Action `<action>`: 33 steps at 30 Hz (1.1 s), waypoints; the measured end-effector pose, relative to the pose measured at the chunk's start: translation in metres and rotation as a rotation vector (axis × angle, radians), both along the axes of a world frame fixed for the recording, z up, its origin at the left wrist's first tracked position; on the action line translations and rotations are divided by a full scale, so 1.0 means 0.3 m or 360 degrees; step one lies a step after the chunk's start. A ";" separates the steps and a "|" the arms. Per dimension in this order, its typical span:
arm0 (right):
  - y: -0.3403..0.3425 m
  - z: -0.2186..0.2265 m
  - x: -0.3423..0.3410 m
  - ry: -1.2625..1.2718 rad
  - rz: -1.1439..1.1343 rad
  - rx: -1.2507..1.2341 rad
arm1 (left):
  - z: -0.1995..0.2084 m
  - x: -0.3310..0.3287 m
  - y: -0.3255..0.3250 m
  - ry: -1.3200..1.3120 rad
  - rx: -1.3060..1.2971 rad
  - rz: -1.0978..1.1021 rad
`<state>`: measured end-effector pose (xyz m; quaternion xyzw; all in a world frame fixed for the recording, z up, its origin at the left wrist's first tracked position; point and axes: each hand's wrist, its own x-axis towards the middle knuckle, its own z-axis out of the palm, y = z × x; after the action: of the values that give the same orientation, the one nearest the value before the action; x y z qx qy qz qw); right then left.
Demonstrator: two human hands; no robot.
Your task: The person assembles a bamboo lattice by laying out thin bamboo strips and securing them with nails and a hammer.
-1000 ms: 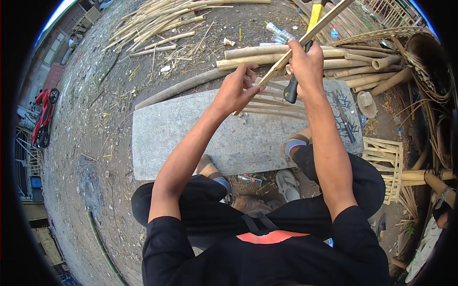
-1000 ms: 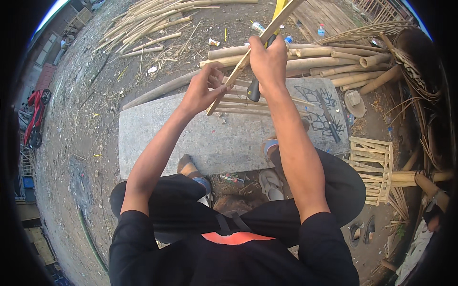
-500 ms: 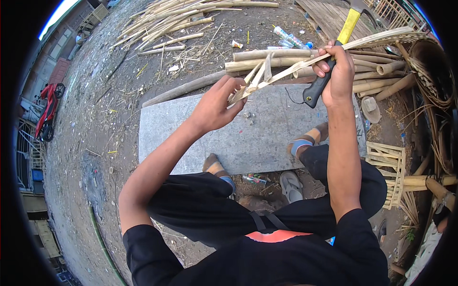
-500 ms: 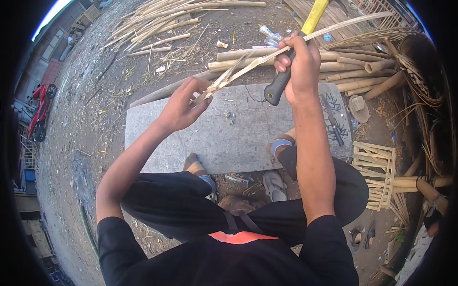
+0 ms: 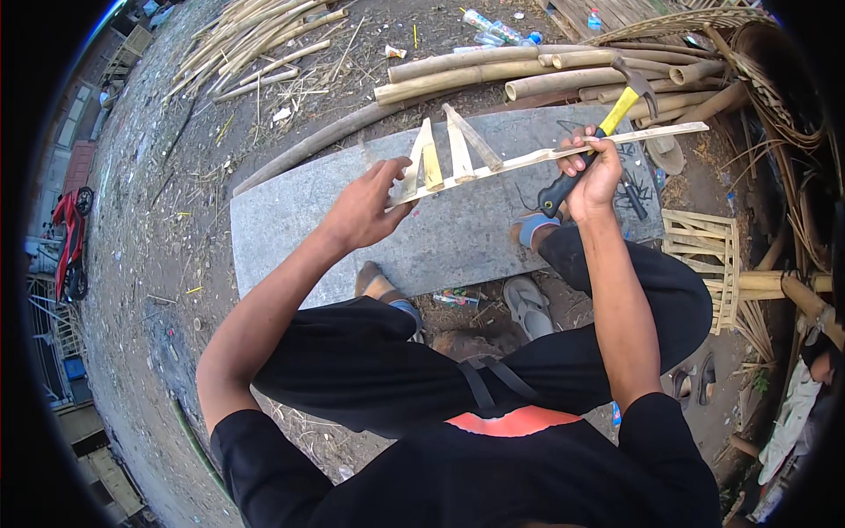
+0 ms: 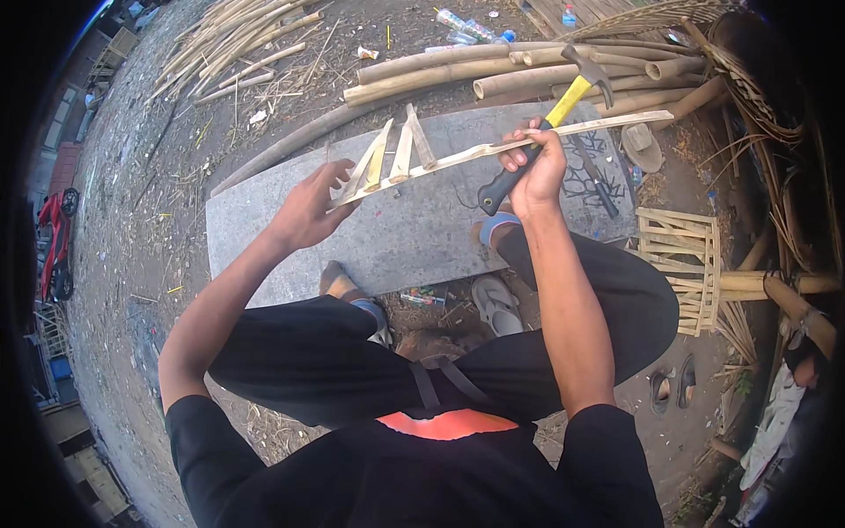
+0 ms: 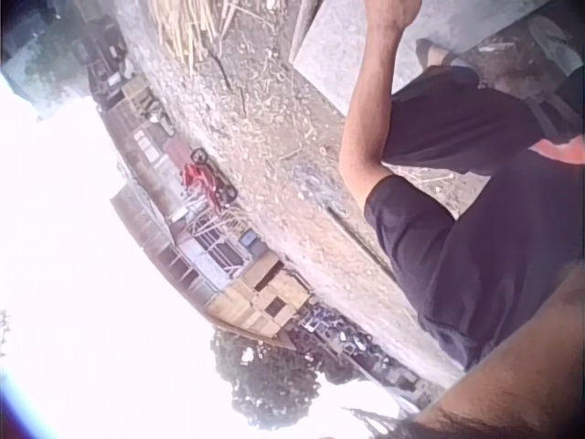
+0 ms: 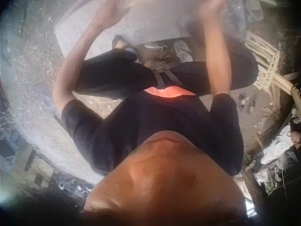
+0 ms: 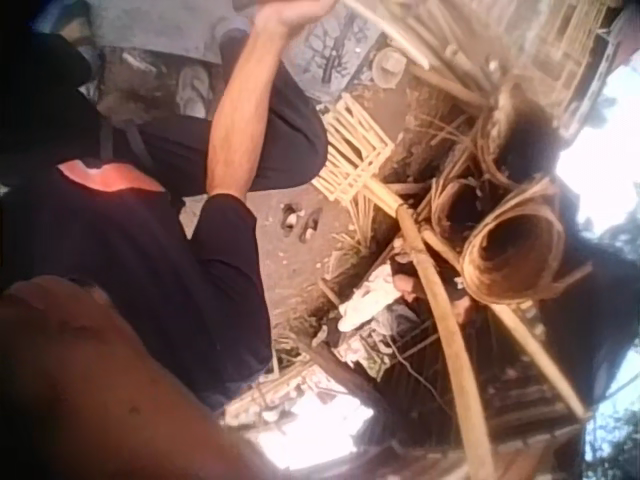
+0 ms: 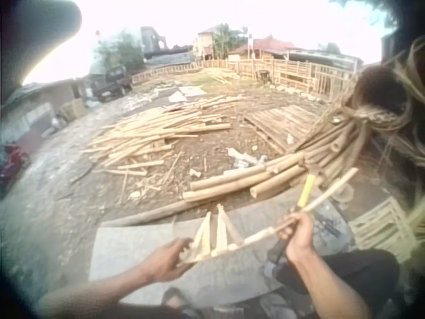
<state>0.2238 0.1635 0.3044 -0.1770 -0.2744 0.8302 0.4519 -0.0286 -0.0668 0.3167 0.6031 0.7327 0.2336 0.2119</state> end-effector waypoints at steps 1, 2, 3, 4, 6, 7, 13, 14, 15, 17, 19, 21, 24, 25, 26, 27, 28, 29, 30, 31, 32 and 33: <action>-0.009 -0.024 0.008 0.0013 -0.0001 -0.0021 | -0.016 0.002 -0.003 0.0016 0.0007 -0.0037; -0.026 -0.053 0.019 0.0016 -0.0006 -0.0123 | -0.039 0.004 -0.007 0.0032 0.0015 -0.0072; -0.027 -0.077 0.019 -0.0002 0.0022 -0.0147 | -0.048 0.001 -0.010 0.0056 0.0022 -0.0107; -0.024 -0.101 0.022 -0.0021 0.0050 -0.0170 | -0.052 0.006 -0.006 0.0013 -0.0010 -0.0107; -0.007 -0.158 0.019 -0.0052 0.0115 -0.0219 | -0.073 -0.005 -0.006 0.0001 -0.0165 -0.0083; -0.002 -0.187 0.011 -0.0095 0.0118 -0.0263 | -0.088 -0.010 -0.004 -0.0010 -0.0239 -0.0068; 0.024 -0.401 -0.060 -0.0397 0.0288 -0.0545 | -0.223 -0.058 -0.009 0.0013 -0.0377 -0.0007; 0.025 -0.451 -0.064 -0.0438 0.0351 -0.0563 | -0.258 -0.070 -0.014 -0.0009 -0.0422 -0.0008; 0.029 -0.496 -0.072 -0.0451 0.0411 -0.0597 | -0.288 -0.087 -0.016 -0.0025 -0.0463 -0.0007; 0.041 -0.579 -0.084 -0.0472 0.0527 -0.0664 | -0.341 -0.121 -0.020 0.0002 -0.0530 -0.0029; 0.021 -0.625 -0.105 -0.0631 0.0548 -0.0680 | -0.387 -0.131 -0.026 0.0076 -0.0603 -0.0079; 0.027 -0.700 -0.122 -0.0707 0.0616 -0.0789 | -0.411 -0.132 -0.015 0.0107 -0.0632 -0.0069; 0.008 -0.705 -0.119 -0.0978 0.0562 -0.0743 | -0.451 -0.122 0.011 0.0178 -0.0678 -0.0022; -0.006 -0.705 -0.113 -0.1064 0.0582 -0.0733 | -0.463 -0.124 0.010 0.0203 -0.0694 -0.0003; -0.033 -0.718 -0.091 -0.1121 0.0631 -0.0716 | -0.484 -0.124 -0.003 0.0209 -0.0702 0.0013; -0.061 -0.723 -0.081 -0.1154 0.0649 -0.0697 | -0.507 -0.129 -0.017 0.0219 -0.0694 0.0037; -0.090 -0.736 -0.053 -0.1199 0.0664 -0.0674 | -0.523 -0.123 -0.021 0.0216 -0.0682 0.0061; -0.120 -0.753 -0.028 -0.1245 0.0680 -0.0652 | -0.535 -0.133 -0.023 0.0212 -0.0638 0.0058; -0.141 -0.783 0.015 -0.1295 0.0716 -0.0604 | -0.539 -0.137 -0.017 0.0193 -0.0589 0.0055; -0.161 -0.774 0.038 -0.1371 0.0794 -0.0604 | -0.534 -0.156 -0.018 0.0194 -0.0548 0.0066; -0.184 -0.764 0.066 -0.1448 0.0873 -0.0605 | -0.535 -0.170 -0.017 0.0222 -0.0545 0.0055; -0.205 -0.744 0.090 -0.1519 0.0944 -0.0614 | -0.532 -0.183 -0.014 0.0229 -0.0556 0.0069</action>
<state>0.2508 0.1020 0.0813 -0.5255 -0.3291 0.7845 -0.0131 -0.0835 -0.0711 0.1572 0.5564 0.7882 0.0637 0.2552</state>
